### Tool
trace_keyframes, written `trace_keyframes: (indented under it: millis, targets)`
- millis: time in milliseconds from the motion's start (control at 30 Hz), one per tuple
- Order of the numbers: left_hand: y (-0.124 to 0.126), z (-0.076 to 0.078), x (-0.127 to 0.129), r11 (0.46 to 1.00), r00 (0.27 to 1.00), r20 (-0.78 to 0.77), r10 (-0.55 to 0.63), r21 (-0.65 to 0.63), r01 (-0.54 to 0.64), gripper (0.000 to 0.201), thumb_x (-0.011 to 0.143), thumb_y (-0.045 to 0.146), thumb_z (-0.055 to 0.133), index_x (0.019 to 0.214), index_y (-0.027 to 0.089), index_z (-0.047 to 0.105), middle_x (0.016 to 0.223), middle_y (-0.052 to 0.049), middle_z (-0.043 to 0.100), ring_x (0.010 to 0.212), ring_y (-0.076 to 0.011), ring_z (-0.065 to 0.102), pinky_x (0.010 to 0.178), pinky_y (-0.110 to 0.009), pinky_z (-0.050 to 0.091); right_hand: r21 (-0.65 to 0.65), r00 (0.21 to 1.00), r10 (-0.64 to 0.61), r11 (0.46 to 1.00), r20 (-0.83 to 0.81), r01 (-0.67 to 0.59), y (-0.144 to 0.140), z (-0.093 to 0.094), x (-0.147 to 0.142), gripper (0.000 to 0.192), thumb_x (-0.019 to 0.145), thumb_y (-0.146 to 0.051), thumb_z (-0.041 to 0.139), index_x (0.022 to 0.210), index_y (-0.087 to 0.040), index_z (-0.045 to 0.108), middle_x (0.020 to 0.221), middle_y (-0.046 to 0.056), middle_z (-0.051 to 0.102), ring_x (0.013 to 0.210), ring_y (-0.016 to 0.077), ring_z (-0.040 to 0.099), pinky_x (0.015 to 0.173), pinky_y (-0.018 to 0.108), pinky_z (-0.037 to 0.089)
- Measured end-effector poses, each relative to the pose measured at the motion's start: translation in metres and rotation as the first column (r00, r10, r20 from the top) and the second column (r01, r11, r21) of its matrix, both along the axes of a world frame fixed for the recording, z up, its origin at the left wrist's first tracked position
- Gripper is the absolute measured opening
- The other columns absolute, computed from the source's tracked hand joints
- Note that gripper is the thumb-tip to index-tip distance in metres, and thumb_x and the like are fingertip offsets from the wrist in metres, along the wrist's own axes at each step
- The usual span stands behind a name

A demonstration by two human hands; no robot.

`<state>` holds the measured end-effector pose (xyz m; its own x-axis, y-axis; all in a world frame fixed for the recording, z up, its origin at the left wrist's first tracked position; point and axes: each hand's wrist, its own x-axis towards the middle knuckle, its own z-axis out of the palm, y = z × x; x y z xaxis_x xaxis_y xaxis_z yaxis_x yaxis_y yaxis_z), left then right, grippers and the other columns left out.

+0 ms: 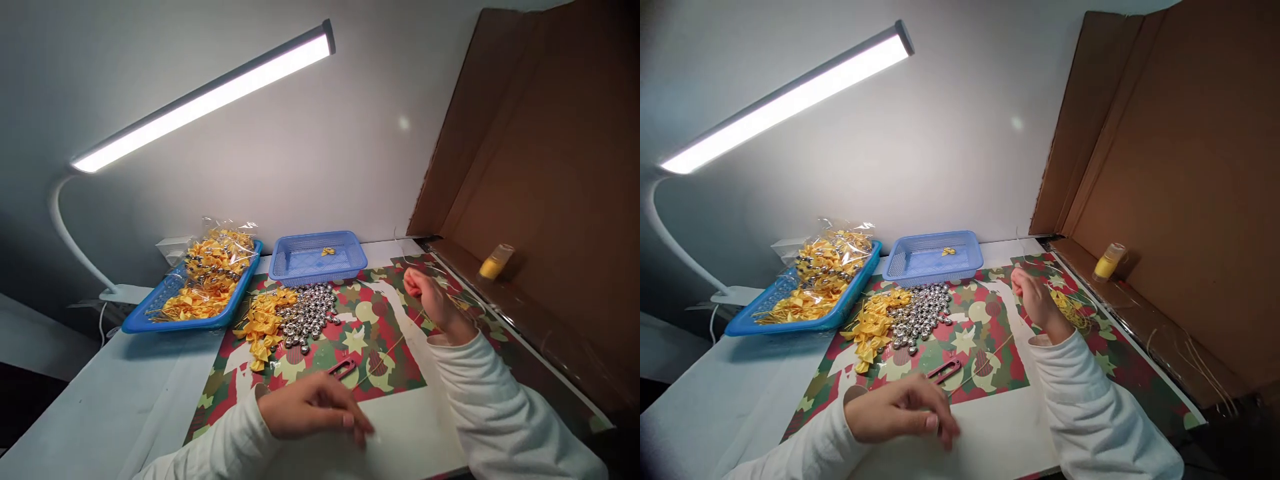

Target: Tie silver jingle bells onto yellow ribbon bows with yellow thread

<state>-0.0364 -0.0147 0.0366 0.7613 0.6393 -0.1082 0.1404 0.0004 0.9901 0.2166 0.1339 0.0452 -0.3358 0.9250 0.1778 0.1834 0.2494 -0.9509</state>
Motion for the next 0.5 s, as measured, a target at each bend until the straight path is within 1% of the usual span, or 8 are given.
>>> trace_keyframes:
  millis: [33,67,100,133,200,233,333,500]
  targets:
    - [0.003,0.001,-0.003,0.981,0.989,-0.014,0.146,0.127,-0.143,0.039,0.087,0.048,0.053,0.093,0.015,0.072,0.083,-0.010,0.072,0.082,-0.0218,0.064,0.079,-0.032,0.049,0.028,0.998,0.034,0.999,0.044,-0.035,-0.003,-0.001,-0.003,0.032,0.090,-0.035,0.035,0.061,-0.022,0.028,0.058,-0.004,0.027,0.051,0.0118,0.024,0.048,0.025,0.021]
    - [0.007,0.001,-0.008,0.913,0.948,-0.041,0.316,0.284,-0.292,0.033,0.087,0.043,0.054,0.096,0.017,0.071,0.086,-0.010,0.073,0.084,-0.0223,0.065,0.080,-0.033,0.049,0.048,0.993,0.071,0.996,0.090,-0.075,-0.007,-0.002,-0.006,0.033,0.090,-0.033,0.037,0.060,-0.021,0.030,0.058,-0.004,0.029,0.053,0.0122,0.026,0.050,0.026,0.023]
    - [0.013,0.000,-0.015,0.796,0.873,-0.074,0.481,0.455,-0.400,0.028,0.087,0.039,0.054,0.095,0.018,0.071,0.089,-0.009,0.073,0.085,-0.0223,0.065,0.080,-0.034,0.048,0.061,0.986,0.106,0.991,0.129,-0.115,-0.011,-0.003,-0.011,0.034,0.090,-0.032,0.039,0.059,-0.021,0.031,0.057,-0.003,0.031,0.055,0.0124,0.028,0.052,0.027,0.024]
    - [0.019,-0.001,-0.024,0.635,0.758,-0.087,0.646,0.614,-0.470,0.024,0.087,0.034,0.053,0.091,0.019,0.071,0.088,-0.009,0.072,0.084,-0.0223,0.064,0.080,-0.034,0.048,0.074,0.975,0.137,0.986,0.173,-0.151,-0.016,-0.005,-0.016,0.034,0.090,-0.032,0.040,0.059,-0.020,0.033,0.058,-0.003,0.033,0.056,0.0125,0.030,0.054,0.027,0.025]
    - [0.032,-0.005,-0.045,0.332,0.495,-0.086,0.865,0.836,-0.436,0.021,0.087,0.028,0.050,0.087,0.019,0.069,0.086,-0.008,0.071,0.086,-0.0234,0.064,0.080,-0.035,0.048,0.105,0.940,0.180,0.970,0.290,-0.218,-0.024,-0.009,-0.028,0.032,0.092,-0.030,0.040,0.062,-0.020,0.038,0.059,-0.003,0.037,0.056,0.0124,0.031,0.056,0.027,0.026]
    - [0.037,-0.007,-0.057,0.221,0.374,-0.073,0.925,0.903,-0.369,0.021,0.087,0.026,0.048,0.087,0.019,0.068,0.090,-0.008,0.071,0.089,-0.0243,0.063,0.083,-0.036,0.047,0.125,0.913,0.192,0.960,0.360,-0.251,-0.028,-0.012,-0.034,0.030,0.093,-0.029,0.039,0.065,-0.019,0.041,0.060,-0.004,0.039,0.057,0.0122,0.033,0.057,0.027,0.027]
    - [0.050,-0.013,-0.084,0.150,0.248,-0.067,0.966,0.930,-0.334,0.025,0.085,0.022,0.048,0.100,0.016,0.068,0.103,-0.013,0.069,0.096,-0.0305,0.059,0.086,-0.044,0.045,0.191,0.840,0.214,0.918,0.499,-0.347,-0.037,-0.022,-0.050,0.024,0.094,-0.022,0.036,0.075,-0.018,0.050,0.069,-0.001,0.052,0.063,0.0128,0.044,0.062,0.026,0.033]
    - [0.061,-0.022,-0.091,0.162,0.226,-0.097,0.969,0.943,-0.290,0.030,0.083,0.022,0.051,0.108,0.019,0.068,0.103,-0.011,0.067,0.093,-0.0291,0.059,0.081,-0.040,0.047,0.250,0.828,0.254,0.873,0.500,-0.418,-0.043,-0.037,-0.064,0.020,0.092,-0.015,0.040,0.089,-0.017,0.059,0.087,0.005,0.066,0.079,0.0163,0.059,0.073,0.028,0.043]
